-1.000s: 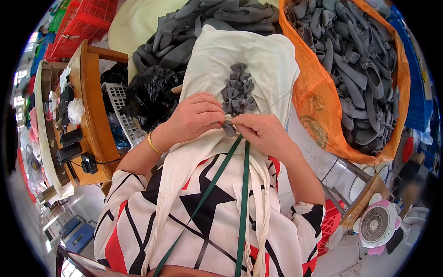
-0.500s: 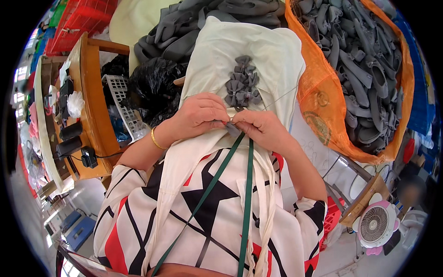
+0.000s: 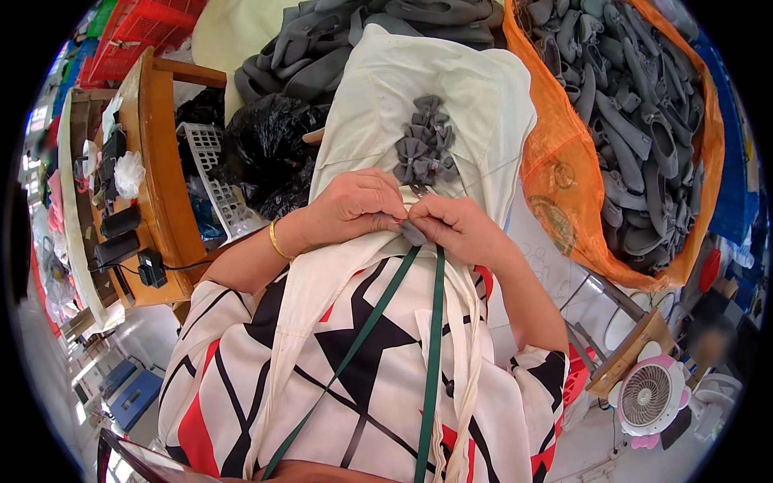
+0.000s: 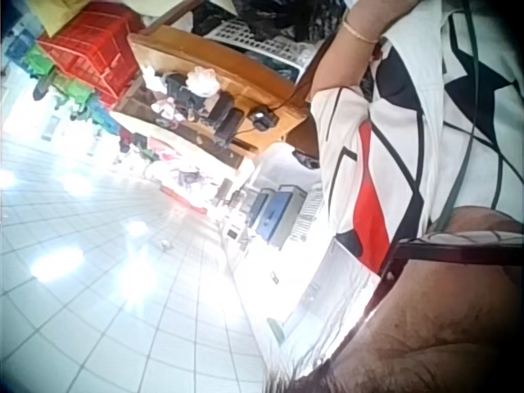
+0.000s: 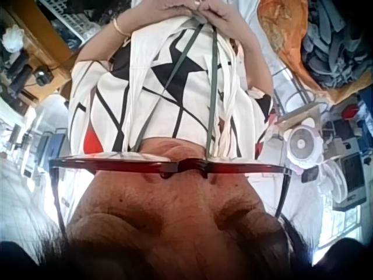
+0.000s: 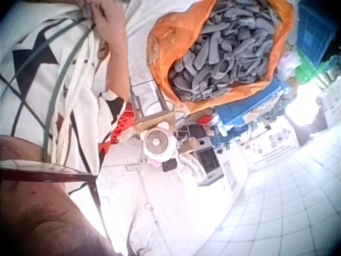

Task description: The person sits on the floor and sews a grey slip-on shoe using a needle and thread. They repeatedly pull the thread through the shoe's upper part to secure it. The person handles the shoe with both hands, adjusting its position on a white cloth on their lap. At the end of the clip, the person places the shoe on a wooden table.

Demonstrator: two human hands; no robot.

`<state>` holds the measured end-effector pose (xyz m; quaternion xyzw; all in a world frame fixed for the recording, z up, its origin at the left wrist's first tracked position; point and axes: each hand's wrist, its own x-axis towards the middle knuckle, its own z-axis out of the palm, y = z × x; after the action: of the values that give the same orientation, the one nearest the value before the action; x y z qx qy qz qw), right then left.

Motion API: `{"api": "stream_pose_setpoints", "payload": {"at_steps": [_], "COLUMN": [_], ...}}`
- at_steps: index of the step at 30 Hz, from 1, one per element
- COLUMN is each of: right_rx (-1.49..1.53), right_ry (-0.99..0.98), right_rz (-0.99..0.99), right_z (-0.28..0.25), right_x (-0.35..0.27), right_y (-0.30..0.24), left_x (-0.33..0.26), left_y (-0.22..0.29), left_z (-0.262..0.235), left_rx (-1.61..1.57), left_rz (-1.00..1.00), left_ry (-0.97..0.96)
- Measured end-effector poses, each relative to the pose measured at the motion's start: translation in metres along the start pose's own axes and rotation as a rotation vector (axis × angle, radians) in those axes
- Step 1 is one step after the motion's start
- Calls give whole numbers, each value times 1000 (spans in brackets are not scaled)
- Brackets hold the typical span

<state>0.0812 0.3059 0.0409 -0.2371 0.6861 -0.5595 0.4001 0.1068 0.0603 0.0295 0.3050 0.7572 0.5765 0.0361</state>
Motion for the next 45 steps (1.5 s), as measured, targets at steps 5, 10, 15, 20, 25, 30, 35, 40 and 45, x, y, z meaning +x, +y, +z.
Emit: {"api": "stream_pose_setpoints", "payload": {"at_steps": [5,10,15,20,25,30,35,40,45], "right_rx": [27,61,73,44,310,258,201,-419,-904], "right_ry": [-57,-63,-28,-36,-24,21,33,325,398], "right_rz": [-49,-27,-1,33,239,258,92,-81,-429], "right_z": [-7,-8,0,5,3,-2,5,2,4], "right_x": [-1,-3,-2,-2,-1,2,9,16,28], "right_y": [9,10,13,11,6,-9,-4,3,-8], "left_x": [1,1,0,-2,-6,-7,-3,-1,4], "left_y": [-1,0,-1,-1,-1,-3,2,-6,-6], "left_z": [0,0,1,5,10,11,14,17,20], "left_rx": [-13,-27,-36,-35,-114,-177,-117,-106,-30], "left_rz": [7,4,28,40,-183,-217,-311,-622,-581], "left_ry": [-27,-26,-27,-45,30,35,14,52,99]}}
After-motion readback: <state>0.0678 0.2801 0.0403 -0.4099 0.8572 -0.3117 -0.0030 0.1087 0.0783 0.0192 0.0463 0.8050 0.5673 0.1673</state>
